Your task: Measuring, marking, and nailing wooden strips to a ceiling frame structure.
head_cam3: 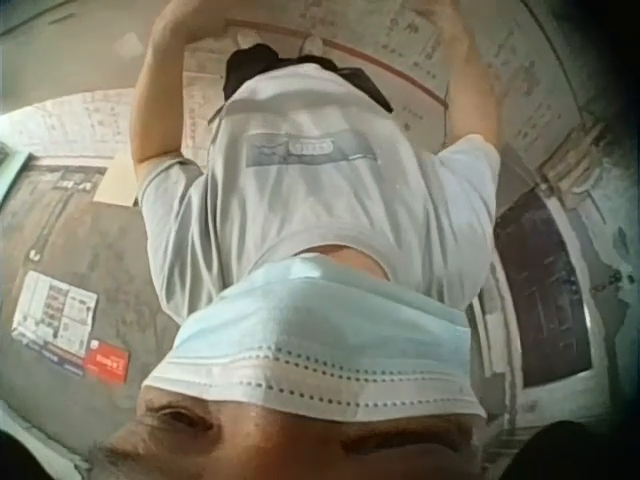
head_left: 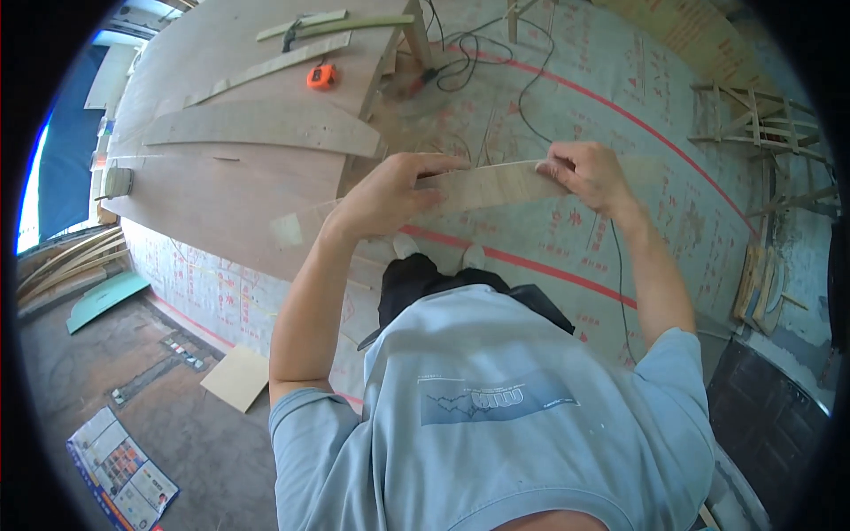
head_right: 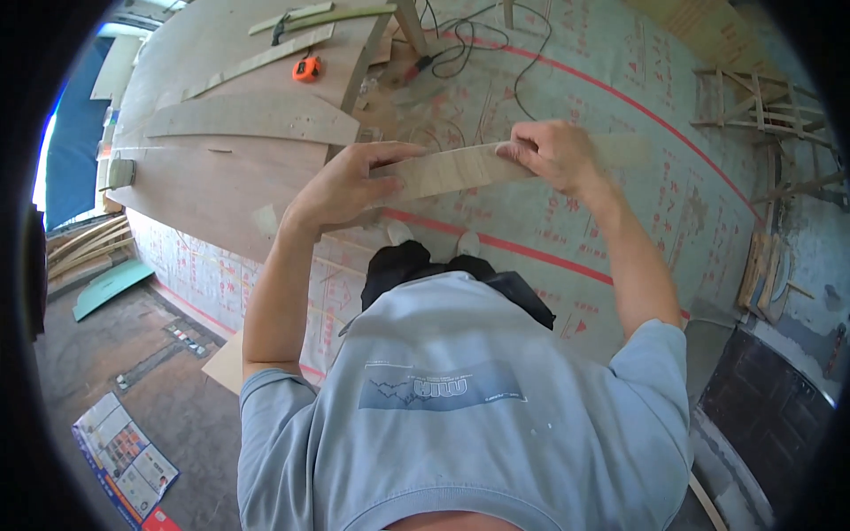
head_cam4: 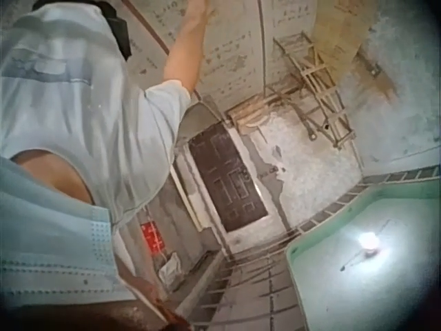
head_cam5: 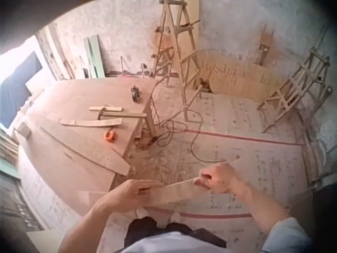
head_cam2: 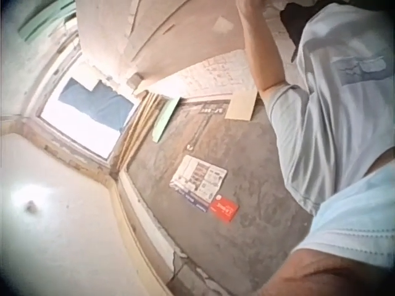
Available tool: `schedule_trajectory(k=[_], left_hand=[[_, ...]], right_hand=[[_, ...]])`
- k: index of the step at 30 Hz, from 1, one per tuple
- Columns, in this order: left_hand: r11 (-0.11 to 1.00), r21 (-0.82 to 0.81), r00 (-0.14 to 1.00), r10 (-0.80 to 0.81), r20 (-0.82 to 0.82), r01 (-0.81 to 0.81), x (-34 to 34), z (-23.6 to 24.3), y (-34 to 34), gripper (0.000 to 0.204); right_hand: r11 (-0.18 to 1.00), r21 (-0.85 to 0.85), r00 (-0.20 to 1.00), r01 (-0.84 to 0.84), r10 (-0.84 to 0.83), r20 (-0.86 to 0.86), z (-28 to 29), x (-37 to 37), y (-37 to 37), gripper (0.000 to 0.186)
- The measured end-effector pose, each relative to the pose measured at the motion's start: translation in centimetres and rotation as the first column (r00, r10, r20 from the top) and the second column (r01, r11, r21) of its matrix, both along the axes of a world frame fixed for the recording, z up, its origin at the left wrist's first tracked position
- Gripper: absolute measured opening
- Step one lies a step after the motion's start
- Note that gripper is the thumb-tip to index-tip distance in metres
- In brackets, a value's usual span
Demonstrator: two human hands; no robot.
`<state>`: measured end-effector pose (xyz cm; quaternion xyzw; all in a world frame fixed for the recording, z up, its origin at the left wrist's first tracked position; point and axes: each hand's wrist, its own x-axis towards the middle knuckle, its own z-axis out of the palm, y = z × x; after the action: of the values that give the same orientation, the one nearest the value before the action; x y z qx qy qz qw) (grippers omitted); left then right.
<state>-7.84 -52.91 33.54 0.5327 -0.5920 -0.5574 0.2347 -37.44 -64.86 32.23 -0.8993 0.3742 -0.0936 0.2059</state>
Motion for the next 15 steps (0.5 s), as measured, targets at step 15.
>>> schedule_trajectory(k=[15], left_hand=[[0.071,0.504,-0.146,0.914,-0.378,-0.861,9.9,-15.5,11.9,0.057]], right_hand=[[0.918,0.308,0.968,0.25,-0.245,-0.055,-11.0,8.7,12.1,0.037]])
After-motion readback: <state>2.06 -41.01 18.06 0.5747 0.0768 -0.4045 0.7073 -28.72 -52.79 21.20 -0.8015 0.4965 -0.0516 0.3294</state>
